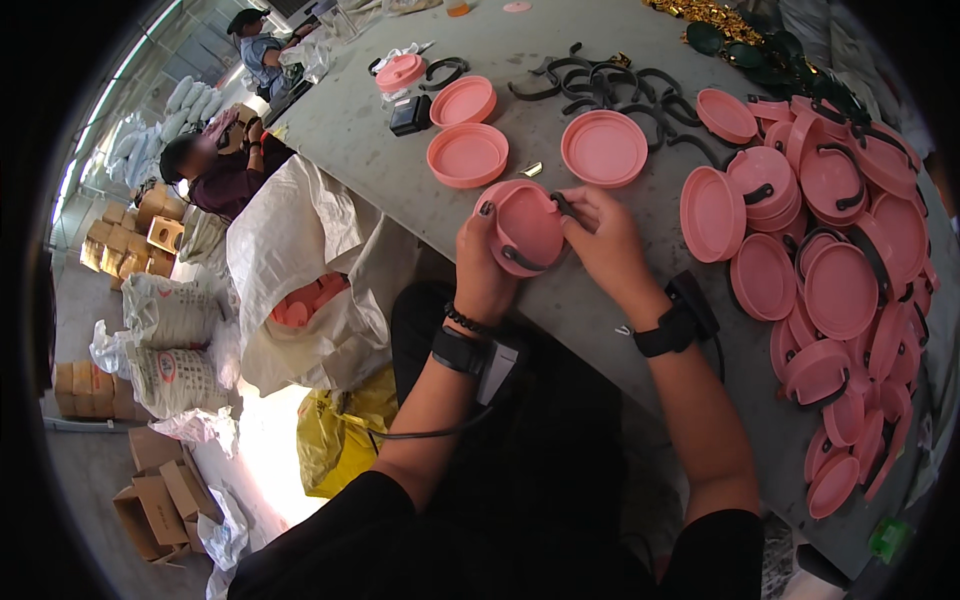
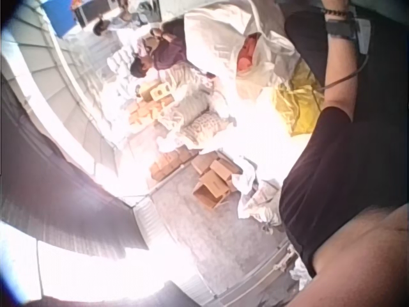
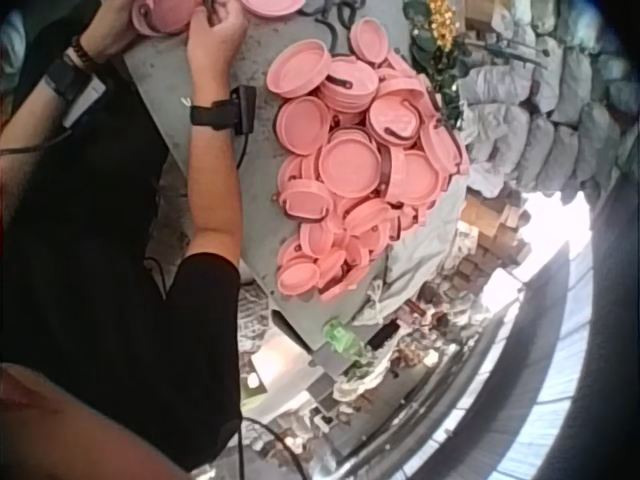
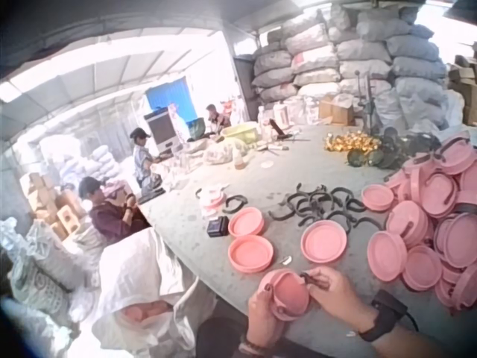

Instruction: Assembling black rubber rings into pink plastic lids.

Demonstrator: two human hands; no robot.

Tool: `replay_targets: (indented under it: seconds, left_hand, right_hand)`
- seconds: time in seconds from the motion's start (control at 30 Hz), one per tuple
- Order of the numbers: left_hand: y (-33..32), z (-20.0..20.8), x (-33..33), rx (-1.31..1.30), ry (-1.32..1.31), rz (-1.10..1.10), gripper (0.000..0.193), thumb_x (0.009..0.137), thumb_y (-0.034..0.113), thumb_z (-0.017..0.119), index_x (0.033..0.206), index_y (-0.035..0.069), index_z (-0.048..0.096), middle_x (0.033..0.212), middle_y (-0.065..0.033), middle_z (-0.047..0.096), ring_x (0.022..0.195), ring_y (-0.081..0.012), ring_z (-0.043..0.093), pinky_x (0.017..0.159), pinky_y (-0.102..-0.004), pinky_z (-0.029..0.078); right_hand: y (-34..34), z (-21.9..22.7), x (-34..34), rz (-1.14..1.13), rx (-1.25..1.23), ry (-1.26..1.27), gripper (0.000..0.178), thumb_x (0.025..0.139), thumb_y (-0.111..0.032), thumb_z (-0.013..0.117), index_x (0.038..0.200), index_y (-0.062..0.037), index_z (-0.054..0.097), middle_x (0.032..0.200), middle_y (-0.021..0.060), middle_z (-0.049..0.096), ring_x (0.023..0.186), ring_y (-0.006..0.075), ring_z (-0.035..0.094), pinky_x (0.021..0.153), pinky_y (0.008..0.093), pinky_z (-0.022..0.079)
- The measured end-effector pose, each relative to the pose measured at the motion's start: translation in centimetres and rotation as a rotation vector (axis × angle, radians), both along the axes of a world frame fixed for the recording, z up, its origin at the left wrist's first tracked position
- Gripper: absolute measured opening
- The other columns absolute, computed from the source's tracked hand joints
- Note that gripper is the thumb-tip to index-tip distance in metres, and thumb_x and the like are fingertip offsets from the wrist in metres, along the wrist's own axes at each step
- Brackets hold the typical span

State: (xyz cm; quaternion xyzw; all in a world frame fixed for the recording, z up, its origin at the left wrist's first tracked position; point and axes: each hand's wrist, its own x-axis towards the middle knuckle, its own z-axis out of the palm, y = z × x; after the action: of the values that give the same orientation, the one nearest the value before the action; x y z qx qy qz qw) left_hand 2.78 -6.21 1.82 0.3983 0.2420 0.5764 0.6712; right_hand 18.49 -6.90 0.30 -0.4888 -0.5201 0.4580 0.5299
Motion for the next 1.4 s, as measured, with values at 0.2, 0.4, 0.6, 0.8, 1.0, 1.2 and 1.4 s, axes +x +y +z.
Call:
replay_targets:
  seconds: [0.2,0.4,0.6,0.8,1.0,1.2,1.4]
  left_hand:
    - [0.0,-0.2,-0.1,-0.017,0.022,-0.002,0.045,0.096,0.033,0.044,0.116,-0.006,0.054,0.105,-0.0123,0.063,0.091,-0.0158,0.062,0.079,-0.027,0.05]
    - [0.1,-0.2,0.1,-0.006,-0.024,-0.023,0.042,0.097,0.03,0.044,0.118,-0.006,0.054,0.107,-0.0124,0.063,0.093,-0.0159,0.062,0.08,-0.0274,0.051]
    - [0.7,-0.8,0.4,0.04,0.009,-0.03,0.039,0.097,0.027,0.046,0.118,-0.005,0.054,0.106,-0.011,0.064,0.091,-0.0145,0.063,0.079,-0.0263,0.051]
    - [0.7,-1.0,0.1,0.107,0.248,0.05,0.046,0.095,0.035,0.048,0.115,-0.005,0.057,0.105,-0.0117,0.064,0.092,-0.0158,0.063,0.078,-0.0286,0.052]
    - [0.7,-0.6,0.4,-0.028,0.147,0.145,0.039,0.096,0.026,0.039,0.114,-0.003,0.058,0.098,-0.008,0.065,0.083,-0.0128,0.062,0.071,-0.0262,0.052]
    - [1.6,-0.9,0.6,-0.189,-0.277,0.072,0.042,0.1,0.035,0.037,0.109,0.0,0.059,0.096,-0.0079,0.064,0.085,-0.0127,0.061,0.073,-0.0258,0.05]
    - [1.0,-0.9,1.4,-0.052,0.035,-0.007,0.036,0.1,0.032,0.041,0.098,0.002,0.06,0.081,-0.0017,0.062,0.069,-0.0061,0.057,0.058,-0.0206,0.046]
  right_hand:
    - [-0.3,0.6,-0.3,-0.024,0.034,-0.097,0.028,0.083,0.001,0.057,0.11,0.0026,0.053,0.112,0.0136,0.06,0.114,0.0244,0.056,0.099,0.0337,0.042]
    - [-0.4,0.2,-0.2,-0.03,0.052,-0.031,0.028,0.082,0.004,0.056,0.11,0.002,0.053,0.112,0.0125,0.06,0.114,0.0222,0.056,0.098,0.0331,0.042]
    - [-0.4,0.5,0.4,-0.003,0.022,0.062,0.028,0.082,0.005,0.055,0.11,0.0019,0.053,0.115,0.0126,0.06,0.114,0.0215,0.056,0.096,0.0316,0.043]
    - [-0.2,0.0,0.4,-0.005,0.03,-0.005,0.027,0.084,0.005,0.054,0.111,0.003,0.053,0.116,0.0125,0.06,0.112,0.0205,0.057,0.092,0.03,0.046]
    - [-1.2,1.1,-2.1,-0.117,0.173,-0.283,0.045,0.083,-0.017,0.068,0.123,-0.0027,0.053,0.114,0.01,0.06,0.107,0.0218,0.057,0.09,0.0329,0.044]
    - [-1.8,2.8,-2.1,-0.048,0.747,-0.983,0.037,0.078,-0.029,0.07,0.101,-0.0032,0.058,0.096,0.0124,0.06,0.094,0.0318,0.054,0.088,0.0397,0.038]
    - [-2.0,3.5,-1.5,0.093,0.686,-0.876,0.026,0.082,-0.018,0.065,0.065,-0.0038,0.05,0.063,0.0134,0.048,0.062,0.0327,0.047,0.061,0.0407,0.036]
